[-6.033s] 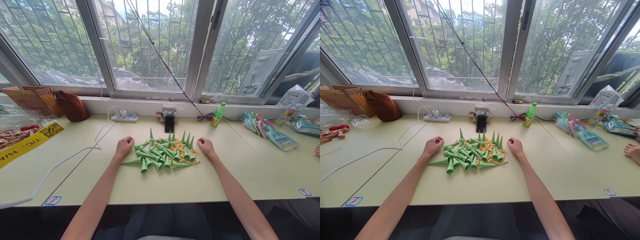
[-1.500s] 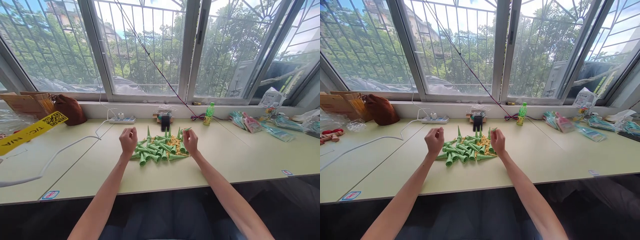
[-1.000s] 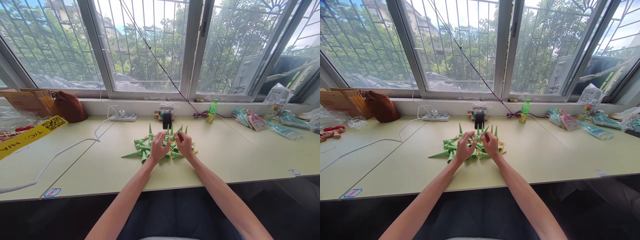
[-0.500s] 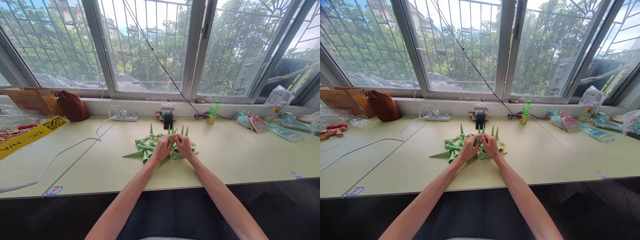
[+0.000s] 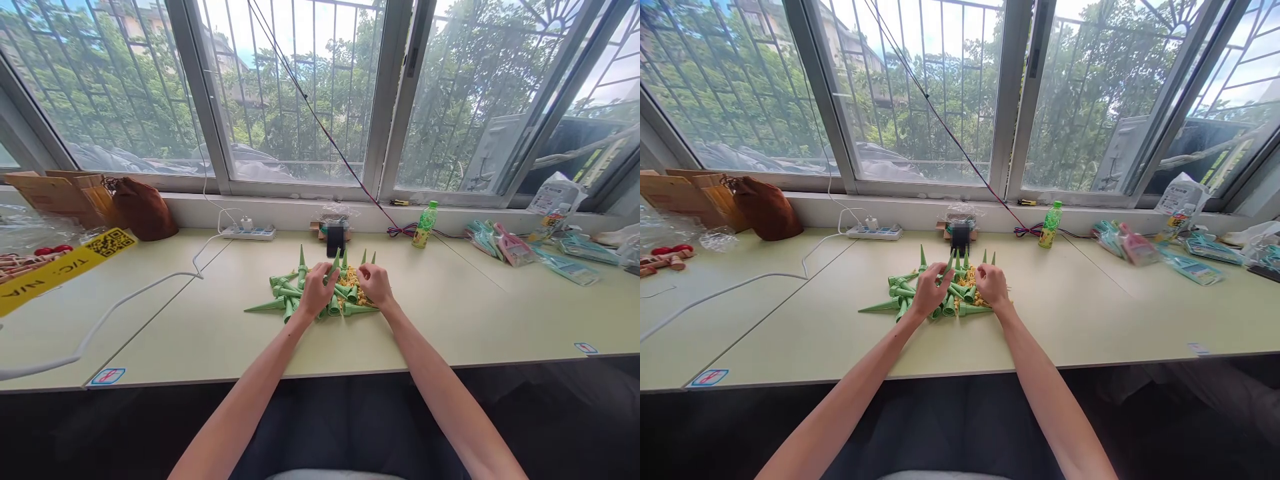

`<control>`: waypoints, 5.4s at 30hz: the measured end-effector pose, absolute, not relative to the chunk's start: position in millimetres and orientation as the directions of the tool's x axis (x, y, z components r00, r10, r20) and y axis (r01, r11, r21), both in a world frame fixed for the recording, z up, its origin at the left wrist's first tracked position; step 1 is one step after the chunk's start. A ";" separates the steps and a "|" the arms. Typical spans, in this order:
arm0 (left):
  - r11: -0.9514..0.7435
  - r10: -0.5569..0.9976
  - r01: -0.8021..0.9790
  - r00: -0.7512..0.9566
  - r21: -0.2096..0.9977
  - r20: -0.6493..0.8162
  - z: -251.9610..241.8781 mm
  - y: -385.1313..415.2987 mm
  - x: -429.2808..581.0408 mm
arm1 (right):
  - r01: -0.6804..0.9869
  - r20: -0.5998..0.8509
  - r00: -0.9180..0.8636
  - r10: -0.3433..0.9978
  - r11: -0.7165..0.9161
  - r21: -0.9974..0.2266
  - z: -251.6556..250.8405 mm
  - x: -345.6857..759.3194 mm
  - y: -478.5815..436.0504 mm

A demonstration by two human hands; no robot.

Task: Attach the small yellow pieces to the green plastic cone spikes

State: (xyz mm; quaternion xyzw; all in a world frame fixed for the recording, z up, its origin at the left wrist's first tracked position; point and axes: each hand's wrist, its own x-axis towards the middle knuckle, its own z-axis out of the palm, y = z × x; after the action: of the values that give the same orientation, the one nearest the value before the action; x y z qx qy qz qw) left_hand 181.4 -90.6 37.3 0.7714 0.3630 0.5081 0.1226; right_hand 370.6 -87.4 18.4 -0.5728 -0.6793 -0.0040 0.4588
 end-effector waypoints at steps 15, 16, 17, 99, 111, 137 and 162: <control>-0.451 0.890 0.086 0.126 0.888 0.439 44.1 -89.2 179.8 | 0.854 0.493 -0.092 0.865 0.323 -0.408 8.9 373.2 -83.1; -0.432 0.897 0.065 0.128 0.899 0.422 43.7 -88.8 179.7 | 0.853 0.494 -0.097 0.864 0.328 -0.405 8.1 373.4 -82.3; -0.423 0.902 0.058 0.125 0.904 0.414 43.3 -88.3 179.6 | 0.853 0.497 -0.101 0.862 0.332 -0.403 7.3 373.6 -81.5; -0.671 0.725 0.419 0.201 0.611 0.658 36.0 -87.1 180.8 | 0.536 0.781 -0.030 0.624 0.669 -0.514 12.9 327.1 -99.0; -0.704 0.703 0.415 0.292 0.576 0.649 36.4 -88.8 182.0 | 0.506 0.779 0.038 0.626 0.660 -0.555 11.4 328.5 -97.5; -0.716 0.693 0.423 0.337 0.555 0.638 29.6 -84.7 179.2 | 0.577 0.741 0.052 0.670 0.585 -0.570 12.8 330.3 -99.5; -0.700 0.703 0.469 0.321 0.539 0.634 30.8 -86.5 180.7 | 0.569 0.701 0.001 0.713 0.577 -0.586 17.2 329.1 -105.1</control>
State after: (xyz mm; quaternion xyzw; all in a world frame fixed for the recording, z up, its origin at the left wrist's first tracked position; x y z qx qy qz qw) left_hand 180.7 -86.5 30.8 0.8024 0.3652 0.4540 0.1292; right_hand 329.1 -105.1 17.2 -0.4553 -0.7038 0.0664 0.5413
